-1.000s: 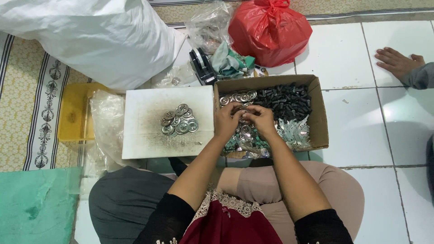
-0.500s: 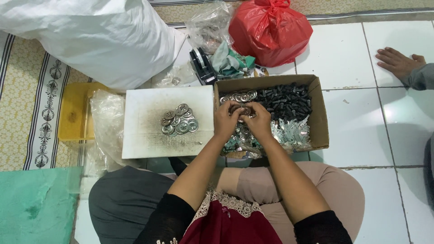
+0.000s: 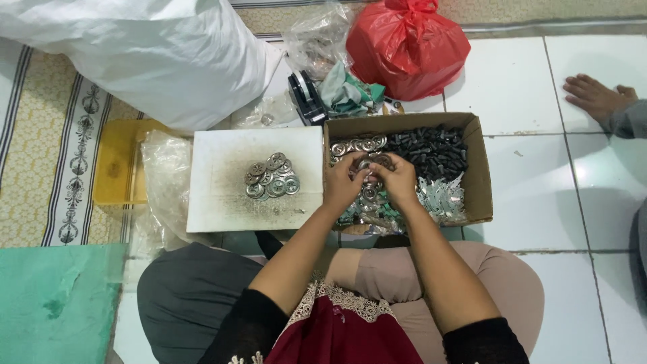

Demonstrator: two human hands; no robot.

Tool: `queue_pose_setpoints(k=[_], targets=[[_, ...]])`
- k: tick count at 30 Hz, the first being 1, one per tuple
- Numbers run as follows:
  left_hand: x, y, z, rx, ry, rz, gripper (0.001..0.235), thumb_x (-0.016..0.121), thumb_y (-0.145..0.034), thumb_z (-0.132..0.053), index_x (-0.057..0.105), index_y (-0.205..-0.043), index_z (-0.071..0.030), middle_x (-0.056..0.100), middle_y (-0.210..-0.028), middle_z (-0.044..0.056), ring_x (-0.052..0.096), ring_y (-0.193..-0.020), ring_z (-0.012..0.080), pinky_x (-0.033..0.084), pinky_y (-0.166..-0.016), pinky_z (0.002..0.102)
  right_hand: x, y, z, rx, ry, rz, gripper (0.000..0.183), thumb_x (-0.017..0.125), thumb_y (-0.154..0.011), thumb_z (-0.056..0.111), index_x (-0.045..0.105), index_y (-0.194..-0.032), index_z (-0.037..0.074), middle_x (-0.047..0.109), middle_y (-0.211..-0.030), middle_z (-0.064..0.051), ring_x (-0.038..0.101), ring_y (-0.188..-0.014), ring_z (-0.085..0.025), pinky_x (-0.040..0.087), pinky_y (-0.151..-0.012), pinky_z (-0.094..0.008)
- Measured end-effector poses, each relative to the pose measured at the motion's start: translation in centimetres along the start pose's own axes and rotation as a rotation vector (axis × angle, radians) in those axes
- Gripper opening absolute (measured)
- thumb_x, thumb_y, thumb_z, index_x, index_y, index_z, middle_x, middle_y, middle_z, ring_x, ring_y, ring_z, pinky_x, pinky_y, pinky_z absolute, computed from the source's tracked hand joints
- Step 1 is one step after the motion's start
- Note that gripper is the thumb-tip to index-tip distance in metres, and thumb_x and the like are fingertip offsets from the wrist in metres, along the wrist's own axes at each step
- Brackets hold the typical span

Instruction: Sorting and bagging small metal hardware components from a box while sitting on the floor

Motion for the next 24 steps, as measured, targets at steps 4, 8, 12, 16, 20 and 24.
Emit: queue_pose_setpoints(k=[4,8,12,16,20,24], targets=[[-2.6,1.0,-1.1,-0.104,0.045,-0.040,0.040,0.088,-0.077,-0.008,0.074,-0.115,-0.010,0.073,-0.083,0.014,0.072,-0.074,0.0267,0.061,-0.057,0.032,1.4,1.1,0.2,-0.011,0.046,0.111,0.023,0.081,-0.083,0.001,0.074,-0.105,0.004,0.073,-0.081,-0.013,0.074,-0.069,-0.021,0.067,-0.062,-0.033],[-7.7,1.2,-1.8,-0.163,0.101,-0.075,0.043,0.085,-0.079,-0.007,0.073,-0.120,-0.013,0.075,-0.086,0.014,0.072,-0.075,0.0255,0.060,-0.063,0.035,5.6,3.7,2.9,0.015,-0.027,0.273,0.035,0.080,-0.085,0.002,0.067,-0.118,0.004,0.073,-0.089,-0.013,0.075,-0.072,-0.023,0.068,-0.066,-0.036],[-13.8,1.4,-2.7,-0.227,0.066,-0.079,0.047,0.083,-0.079,-0.004,0.071,-0.123,-0.014,0.075,-0.091,0.017,0.070,-0.077,0.0270,0.059,-0.069,0.039,9.9,5.6,3.6,0.043,-0.035,0.371,0.039,0.081,-0.085,0.003,0.064,-0.120,0.003,0.073,-0.092,-0.017,0.077,-0.072,-0.027,0.069,-0.063,-0.037],[-19.7,2.1,-4.3,-0.330,0.035,-0.069,0.043,0.084,-0.080,-0.005,0.072,-0.120,-0.015,0.076,-0.091,0.017,0.072,-0.079,0.0283,0.059,-0.073,0.039,14.2,7.8,3.6,0.103,-0.013,0.440,0.036,0.087,-0.081,0.006,0.069,-0.111,-0.001,0.073,-0.093,-0.017,0.076,-0.077,-0.026,0.069,-0.062,-0.035],[-23.4,4.1,-1.0,-0.406,-0.107,-0.034,0.036,0.089,-0.079,-0.018,0.076,-0.112,-0.023,0.075,-0.079,0.004,0.068,-0.070,0.0140,0.057,-0.064,0.029,17.7,10.0,2.6,0.055,0.133,0.473,0.033,0.092,-0.073,0.008,0.076,-0.102,0.002,0.071,-0.083,-0.010,0.074,-0.073,-0.019,0.066,-0.059,-0.029],[-23.9,5.4,0.8,-0.470,-0.136,-0.099,0.041,0.089,-0.080,-0.024,0.071,-0.115,-0.017,0.071,-0.077,0.010,0.065,-0.071,0.0197,0.056,-0.067,0.035,19.5,9.1,1.3,-0.141,0.452,0.453,0.047,0.094,-0.074,0.013,0.077,-0.118,0.008,0.078,-0.099,-0.016,0.076,-0.094,-0.029,0.065,-0.077,-0.041]])
Point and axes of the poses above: each hand's wrist, its own y-axis away from the middle knuckle, its own x-axis out of the palm, z = x × y, the point moved 1 cm from there along -y, towards the middle knuckle
